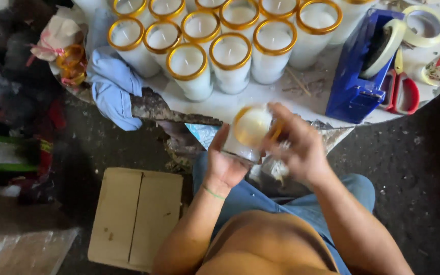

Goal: The person places gold metal rings onto the rims of white candles in glass jars, trims the wicks with scissors, and secures the rings with clear tape. The person repeats this process for multiple candles arranged on a table.

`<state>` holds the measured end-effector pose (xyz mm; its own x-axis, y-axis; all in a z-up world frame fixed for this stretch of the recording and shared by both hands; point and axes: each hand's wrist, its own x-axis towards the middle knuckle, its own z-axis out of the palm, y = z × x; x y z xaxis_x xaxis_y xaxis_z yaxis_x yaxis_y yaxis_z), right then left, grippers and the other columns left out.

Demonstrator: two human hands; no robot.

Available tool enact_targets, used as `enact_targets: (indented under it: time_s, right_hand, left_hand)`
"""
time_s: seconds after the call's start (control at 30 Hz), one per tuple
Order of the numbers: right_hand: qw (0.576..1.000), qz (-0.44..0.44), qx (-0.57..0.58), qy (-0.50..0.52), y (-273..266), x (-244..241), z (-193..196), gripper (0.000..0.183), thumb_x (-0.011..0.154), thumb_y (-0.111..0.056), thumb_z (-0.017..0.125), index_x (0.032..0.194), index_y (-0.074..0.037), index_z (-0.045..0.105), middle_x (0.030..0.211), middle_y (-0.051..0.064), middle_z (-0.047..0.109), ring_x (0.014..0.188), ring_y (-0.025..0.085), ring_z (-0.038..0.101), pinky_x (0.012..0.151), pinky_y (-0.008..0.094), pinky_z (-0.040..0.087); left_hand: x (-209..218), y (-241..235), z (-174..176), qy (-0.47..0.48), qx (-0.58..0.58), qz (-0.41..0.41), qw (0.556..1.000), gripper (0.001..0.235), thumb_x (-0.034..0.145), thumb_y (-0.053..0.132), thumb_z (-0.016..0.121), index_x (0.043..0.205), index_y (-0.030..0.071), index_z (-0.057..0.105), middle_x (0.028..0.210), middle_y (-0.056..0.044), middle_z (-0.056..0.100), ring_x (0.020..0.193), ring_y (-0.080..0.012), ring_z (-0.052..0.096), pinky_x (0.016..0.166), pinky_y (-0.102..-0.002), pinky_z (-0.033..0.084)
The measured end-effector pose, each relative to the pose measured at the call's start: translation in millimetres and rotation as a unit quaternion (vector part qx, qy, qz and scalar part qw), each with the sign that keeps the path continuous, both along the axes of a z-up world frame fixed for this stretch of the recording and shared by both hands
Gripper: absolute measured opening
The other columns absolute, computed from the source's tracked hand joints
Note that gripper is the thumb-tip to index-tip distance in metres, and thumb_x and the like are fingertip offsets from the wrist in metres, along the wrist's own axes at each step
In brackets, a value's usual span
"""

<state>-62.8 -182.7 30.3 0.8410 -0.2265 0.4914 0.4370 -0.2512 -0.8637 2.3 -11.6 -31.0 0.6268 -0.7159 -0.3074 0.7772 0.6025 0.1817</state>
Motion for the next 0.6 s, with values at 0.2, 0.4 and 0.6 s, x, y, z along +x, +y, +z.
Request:
enact_targets:
  time_s: [0.2,0.4,0.6]
  right_hand:
    - [0.976,-0.132,-0.027,-0.170,-5.1,6.2,-2.4,0.073,0.089,0.003,0.079,0.153,0.005,0.043,0.159,0.020,0.043,0.151,0.029,0.038,0.129,0.042,0.029]
    - [0.974,-0.157,-0.081,-0.141,-18.0,3.3,-22.3,0.074,0.083,0.012,0.085,0.148,0.005,0.051,0.149,0.024,0.052,0.141,0.032,0.049,0.119,0.045,0.040]
    - [0.998,0.024,0.059,-0.010,7.6,-2.8,-11.4,0.095,0.062,0.014,0.090,0.148,0.003,0.050,0.079,0.017,0.073,0.064,0.024,0.076,0.072,0.038,0.063]
  left_hand:
    - [3.6,3.5,20.9,-0.027,-0.015,-0.016,0.999,0.051,0.096,0.051,0.061,0.118,0.006,0.073,0.109,-0.026,0.075,0.087,-0.0544,0.071,0.072,-0.066,0.060]
    - [-7.8,6.3,23.6,-0.003,0.002,-0.014,1.000,0.057,0.091,0.051,0.067,0.120,0.002,0.072,0.111,-0.025,0.074,0.089,-0.0491,0.072,0.070,-0.061,0.059]
    - [4.9,1.6,16.9,0.018,0.001,0.013,1.000,0.055,0.089,0.049,0.069,0.123,0.006,0.071,0.116,-0.024,0.073,0.094,-0.0489,0.071,0.073,-0.060,0.059]
